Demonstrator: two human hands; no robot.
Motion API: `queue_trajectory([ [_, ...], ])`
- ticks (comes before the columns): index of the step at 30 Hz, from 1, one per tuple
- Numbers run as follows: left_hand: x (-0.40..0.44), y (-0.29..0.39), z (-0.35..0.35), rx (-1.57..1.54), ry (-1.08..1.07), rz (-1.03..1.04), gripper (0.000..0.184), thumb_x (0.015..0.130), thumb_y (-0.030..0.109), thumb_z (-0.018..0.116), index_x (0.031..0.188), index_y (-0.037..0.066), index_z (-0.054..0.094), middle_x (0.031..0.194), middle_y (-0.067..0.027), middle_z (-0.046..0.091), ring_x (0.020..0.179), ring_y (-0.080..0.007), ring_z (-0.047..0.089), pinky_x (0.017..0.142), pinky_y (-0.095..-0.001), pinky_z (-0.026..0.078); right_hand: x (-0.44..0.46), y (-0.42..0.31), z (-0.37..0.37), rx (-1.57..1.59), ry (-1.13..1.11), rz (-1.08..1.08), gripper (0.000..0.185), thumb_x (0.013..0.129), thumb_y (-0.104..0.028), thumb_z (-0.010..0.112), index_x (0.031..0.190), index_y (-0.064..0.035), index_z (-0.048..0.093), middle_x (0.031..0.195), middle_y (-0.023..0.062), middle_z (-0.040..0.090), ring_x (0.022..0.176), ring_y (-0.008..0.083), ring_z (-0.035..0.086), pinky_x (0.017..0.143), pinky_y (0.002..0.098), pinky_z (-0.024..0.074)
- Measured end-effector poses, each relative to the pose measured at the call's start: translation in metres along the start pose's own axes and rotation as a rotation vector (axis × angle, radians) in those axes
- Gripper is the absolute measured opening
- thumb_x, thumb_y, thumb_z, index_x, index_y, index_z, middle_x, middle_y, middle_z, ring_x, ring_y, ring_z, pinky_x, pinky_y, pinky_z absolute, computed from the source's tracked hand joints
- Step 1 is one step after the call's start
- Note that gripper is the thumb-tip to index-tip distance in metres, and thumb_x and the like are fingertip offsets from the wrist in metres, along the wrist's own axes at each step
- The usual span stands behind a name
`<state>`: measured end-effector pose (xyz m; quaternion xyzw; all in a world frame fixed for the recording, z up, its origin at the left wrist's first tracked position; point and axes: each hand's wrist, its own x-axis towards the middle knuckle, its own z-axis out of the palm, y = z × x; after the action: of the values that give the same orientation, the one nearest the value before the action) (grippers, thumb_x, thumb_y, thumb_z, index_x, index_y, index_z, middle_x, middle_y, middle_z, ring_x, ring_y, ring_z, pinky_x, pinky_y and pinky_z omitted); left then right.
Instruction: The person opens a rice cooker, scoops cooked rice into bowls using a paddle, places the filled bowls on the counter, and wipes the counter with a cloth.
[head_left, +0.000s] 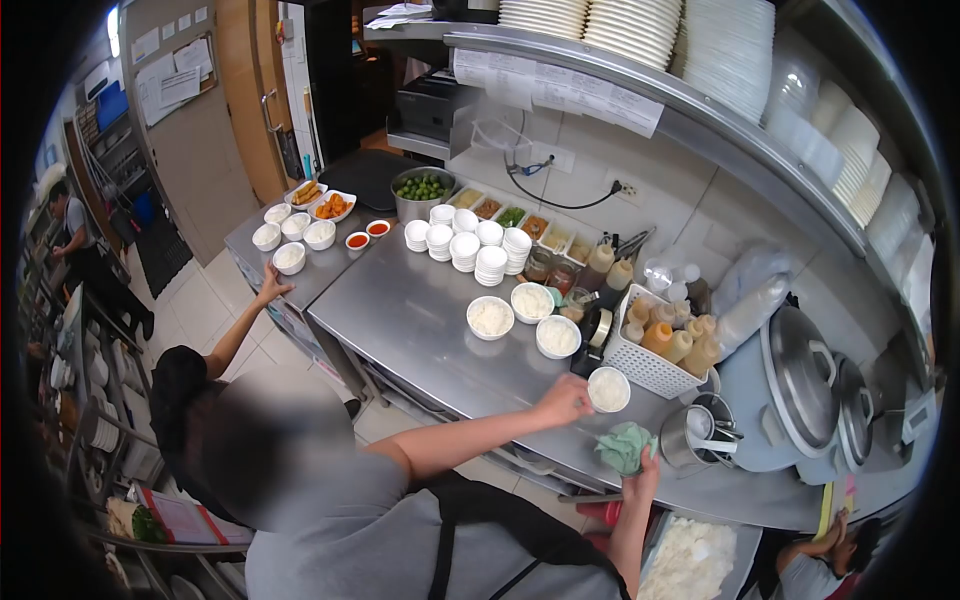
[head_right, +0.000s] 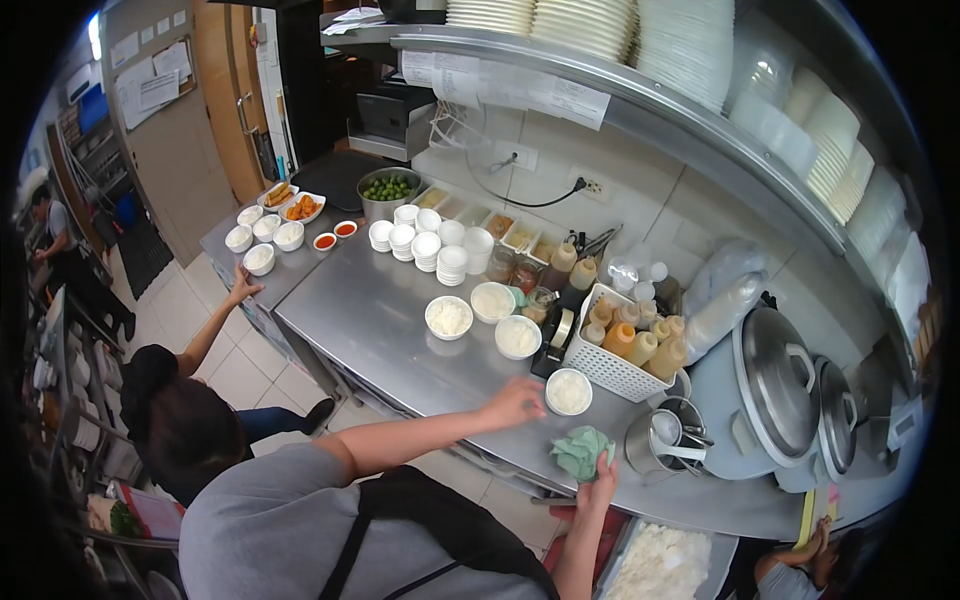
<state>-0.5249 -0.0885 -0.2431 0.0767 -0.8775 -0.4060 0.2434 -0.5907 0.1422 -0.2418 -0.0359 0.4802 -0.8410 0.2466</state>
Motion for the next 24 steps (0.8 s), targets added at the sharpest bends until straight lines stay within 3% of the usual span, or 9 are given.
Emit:
queue_trajectory([
  [5, 0.0, 0.025, 0.031, -0.276, -0.157, 0.043, 0.017, 0.064, 0.022, 0.068, 0.07, 0.007, 0.062, 0.086, -0.0103, 0.061, 0.086, -0.0242, 0.054, 0.076, -0.034, 0.04, -0.012, -0.007, 0.013, 0.117, -0.094, 0.012, 0.036, 0.084, -0.025, 0.051, 0.113, -0.0058, 0.041, 0.108, 0.0085, 0.051, 0.098, 0.0224, 0.052, 0.08, 0.038, 0.0444],
  [7, -0.005, 0.032, 0.038, -0.467, -0.273, -0.111, 0.02, 0.063, 0.023, 0.069, 0.068, 0.005, 0.062, 0.071, -0.0096, 0.061, 0.069, -0.0208, 0.058, 0.065, -0.033, 0.044, -0.021, -0.021, 0.016, 0.07, -0.007, -0.144, 0.035, 0.084, -0.024, 0.051, 0.112, -0.0059, 0.041, 0.108, 0.0085, 0.051, 0.098, 0.022, 0.052, 0.08, 0.0373, 0.0441],
  [10, -0.026, 0.034, 0.066, -0.386, -0.391, 0.022, 0.02, 0.062, 0.022, 0.069, 0.062, 0.004, 0.061, 0.065, -0.0102, 0.06, 0.061, -0.0185, 0.058, 0.057, -0.0318, 0.044, -0.038, -0.055, 0.008, -0.032, 0.097, -0.251, 0.034, 0.084, -0.024, 0.051, 0.111, -0.0055, 0.043, 0.106, 0.0081, 0.052, 0.097, 0.0197, 0.052, 0.08, 0.0349, 0.0434],
  [12, -0.039, 0.051, 0.071, -0.357, -0.682, -0.1, 0.027, 0.06, 0.029, 0.072, 0.058, 0.005, 0.06, 0.085, -0.0133, 0.059, 0.092, -0.0279, 0.051, 0.077, -0.0359, 0.039, -0.049, -0.074, -0.006, -0.09, 0.164, -0.321, 0.033, 0.084, -0.024, 0.051, 0.11, -0.0053, 0.044, 0.104, 0.0076, 0.053, 0.096, 0.0186, 0.052, 0.079, 0.0336, 0.043],
  [19, -0.067, 0.085, 0.085, -0.23, -0.9, -0.017, 0.023, 0.067, 0.032, 0.065, 0.062, 0.01, 0.065, 0.091, -0.0166, 0.059, 0.101, -0.0308, 0.047, 0.081, -0.0375, 0.037, -0.093, -0.106, -0.029, -0.43, 0.224, -0.439, 0.031, 0.082, -0.024, 0.055, 0.106, -0.0042, 0.049, 0.095, 0.0037, 0.053, 0.088, 0.0121, 0.049, 0.078, 0.026, 0.0384],
  [22, -0.065, 0.089, 0.094, -0.218, -0.938, -0.091, 0.034, 0.077, 0.04, 0.054, 0.069, 0.009, 0.066, 0.099, -0.0151, 0.058, 0.104, -0.0287, 0.046, 0.081, -0.0375, 0.037, -0.103, -0.105, -0.031, -0.486, 0.287, -0.44, 0.028, 0.082, -0.022, 0.055, 0.104, -0.0035, 0.05, 0.095, 0.0032, 0.053, 0.089, 0.012, 0.049, 0.078, 0.0265, 0.0384],
  [24, -0.06, 0.095, 0.095, -0.667, -0.94, -0.657, 0.045, 0.081, 0.048, 0.045, 0.089, 0.007, 0.063, 0.102, -0.0101, 0.058, 0.102, -0.0239, 0.047, 0.08, -0.0365, 0.038, -0.109, -0.098, -0.026, -0.635, 0.306, -0.426, 0.026, 0.079, -0.015, 0.057, 0.101, -0.0019, 0.054, 0.093, 0.0048, 0.053, 0.088, 0.0152, 0.049, 0.078, 0.028, 0.0382],
])
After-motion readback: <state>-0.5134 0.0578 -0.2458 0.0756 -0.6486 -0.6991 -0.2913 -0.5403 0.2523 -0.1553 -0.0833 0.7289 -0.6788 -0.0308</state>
